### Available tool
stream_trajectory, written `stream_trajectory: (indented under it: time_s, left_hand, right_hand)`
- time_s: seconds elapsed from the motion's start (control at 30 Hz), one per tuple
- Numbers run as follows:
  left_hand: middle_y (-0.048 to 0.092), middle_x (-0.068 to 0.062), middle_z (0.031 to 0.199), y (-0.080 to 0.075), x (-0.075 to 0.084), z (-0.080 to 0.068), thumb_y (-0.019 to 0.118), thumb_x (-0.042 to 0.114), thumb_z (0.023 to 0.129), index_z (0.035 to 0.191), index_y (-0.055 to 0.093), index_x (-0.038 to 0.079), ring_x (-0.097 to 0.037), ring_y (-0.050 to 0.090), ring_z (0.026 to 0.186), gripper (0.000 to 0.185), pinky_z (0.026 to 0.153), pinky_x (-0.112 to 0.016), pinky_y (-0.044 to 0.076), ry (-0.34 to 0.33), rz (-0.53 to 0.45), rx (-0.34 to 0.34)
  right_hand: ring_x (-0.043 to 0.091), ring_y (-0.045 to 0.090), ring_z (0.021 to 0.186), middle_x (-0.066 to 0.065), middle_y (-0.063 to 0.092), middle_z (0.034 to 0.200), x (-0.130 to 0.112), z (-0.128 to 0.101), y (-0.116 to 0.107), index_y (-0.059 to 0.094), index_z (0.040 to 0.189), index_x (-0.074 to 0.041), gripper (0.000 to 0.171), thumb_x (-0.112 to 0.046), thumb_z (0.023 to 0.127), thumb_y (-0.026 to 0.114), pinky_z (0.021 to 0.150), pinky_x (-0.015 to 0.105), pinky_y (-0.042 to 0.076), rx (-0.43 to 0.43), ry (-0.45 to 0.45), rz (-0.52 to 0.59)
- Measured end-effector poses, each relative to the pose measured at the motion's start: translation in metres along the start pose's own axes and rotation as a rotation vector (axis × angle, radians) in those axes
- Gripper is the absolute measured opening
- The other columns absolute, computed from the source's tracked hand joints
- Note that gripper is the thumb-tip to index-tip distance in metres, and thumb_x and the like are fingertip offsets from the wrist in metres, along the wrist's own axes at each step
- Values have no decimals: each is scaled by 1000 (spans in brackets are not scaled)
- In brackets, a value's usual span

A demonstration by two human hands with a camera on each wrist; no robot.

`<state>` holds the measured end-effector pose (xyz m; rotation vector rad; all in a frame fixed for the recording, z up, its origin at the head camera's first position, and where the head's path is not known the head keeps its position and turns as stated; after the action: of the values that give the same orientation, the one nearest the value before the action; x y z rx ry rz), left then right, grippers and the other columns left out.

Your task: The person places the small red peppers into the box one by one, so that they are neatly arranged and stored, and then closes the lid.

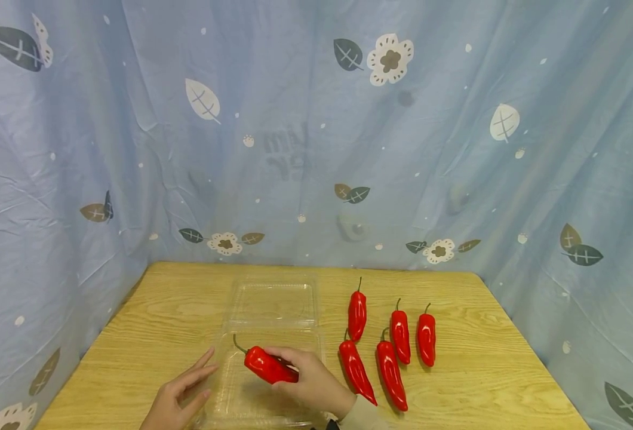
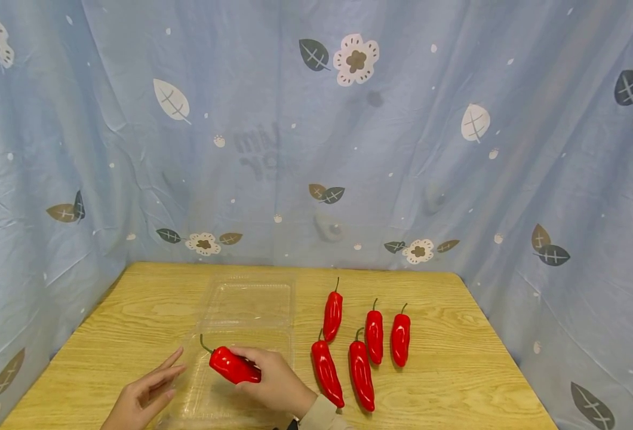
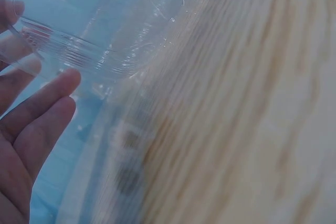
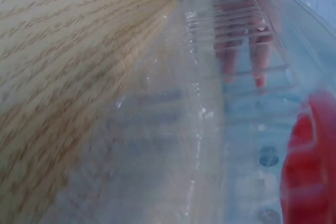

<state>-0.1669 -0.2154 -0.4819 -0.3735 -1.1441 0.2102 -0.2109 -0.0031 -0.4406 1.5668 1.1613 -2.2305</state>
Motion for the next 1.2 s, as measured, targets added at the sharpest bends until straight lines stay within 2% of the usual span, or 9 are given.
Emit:
stream_trajectory:
  time_s: [0.07, 0.27, 0.53, 0.6, 0.67, 0.73, 0.83, 0.9, 1.2]
  left_hand:
    - [36, -31, 134, 0, 0, 0, 55, 3, 87, 119, 54, -2, 7, 40, 118, 33, 84, -15, 47, 3, 13, 2]
    - [36, -24, 137, 0, -4, 1, 56, 7, 87, 119, 56, 2, 8, 40, 117, 32, 84, -14, 46, -83, -13, 12]
    - [34, -24, 138, 0, -5, 1, 56, 7, 87, 120, 55, 4, 9, 40, 116, 33, 83, -12, 45, -92, -37, 1]
    - [34, -26, 137, 0, -4, 1, 56, 5, 87, 120, 55, 2, 6, 41, 117, 33, 83, -13, 46, -63, -22, -2]
    - [34, -27, 137, 0, -4, 0, 56, 6, 87, 120, 54, 0, 6, 41, 117, 33, 83, -13, 47, -62, -13, -9]
    - [35, -23, 138, 0, -6, 0, 57, 9, 87, 120, 55, 2, 7, 41, 116, 34, 83, -12, 46, -111, -9, -8]
    - [35, -13, 141, 1, -11, -1, 58, 17, 87, 121, 55, 8, 12, 38, 115, 35, 83, -10, 44, -231, -25, -4]
    - [35, -10, 142, 0, -12, -1, 58, 19, 87, 121, 56, 11, 13, 37, 114, 35, 83, -9, 43, -269, -21, 1]
    - [35, -19, 140, 1, -9, 0, 56, 17, 88, 121, 56, 8, 14, 37, 114, 34, 82, -10, 44, -205, 10, 1]
  right_hand:
    - [7, 53, 106, -1, 53, 126, 1, 2, 3, 47, 130, -21, 51, -14, 82, 64, 80, 16, 47, -16, -10, -13]
    - [7, 52, 109, -1, 53, 127, 3, 6, 11, 49, 129, -17, 51, -14, 81, 66, 85, 18, 46, -58, -40, -42]
    - [1, 52, 103, -7, 55, 123, 7, 7, 20, 51, 127, -23, 53, -13, 78, 69, 82, 17, 46, -133, 44, -32]
    - [0, 52, 103, -7, 55, 123, 9, 7, 23, 51, 126, -24, 53, -13, 77, 69, 81, 17, 46, -152, 57, -37]
    - [0, 52, 103, -8, 55, 123, 10, 7, 25, 52, 126, -24, 54, -12, 77, 70, 80, 17, 46, -166, 65, -46]
    - [0, 52, 103, -7, 55, 123, 12, 7, 27, 52, 126, -24, 54, -12, 77, 70, 80, 17, 46, -176, 67, -59]
    - [-1, 52, 101, -8, 56, 122, 17, 7, 30, 52, 125, -26, 54, -13, 76, 70, 78, 17, 45, -188, 89, -64]
    - [-2, 53, 98, -9, 57, 119, 20, 6, 32, 53, 124, -26, 53, -12, 76, 70, 78, 17, 45, -195, 102, -60]
    - [-5, 50, 94, -15, 58, 116, 27, 5, 37, 56, 122, -25, 51, -11, 75, 70, 78, 15, 43, -259, 126, -122]
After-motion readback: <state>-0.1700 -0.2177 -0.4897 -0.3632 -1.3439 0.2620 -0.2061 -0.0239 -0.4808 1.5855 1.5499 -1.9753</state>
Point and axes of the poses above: each hand's wrist, its own z-axis towards the middle knuckle, its own y-axis out of the palm, x = y × z, the point moved 7 cm from there along z, towards the middle knuckle
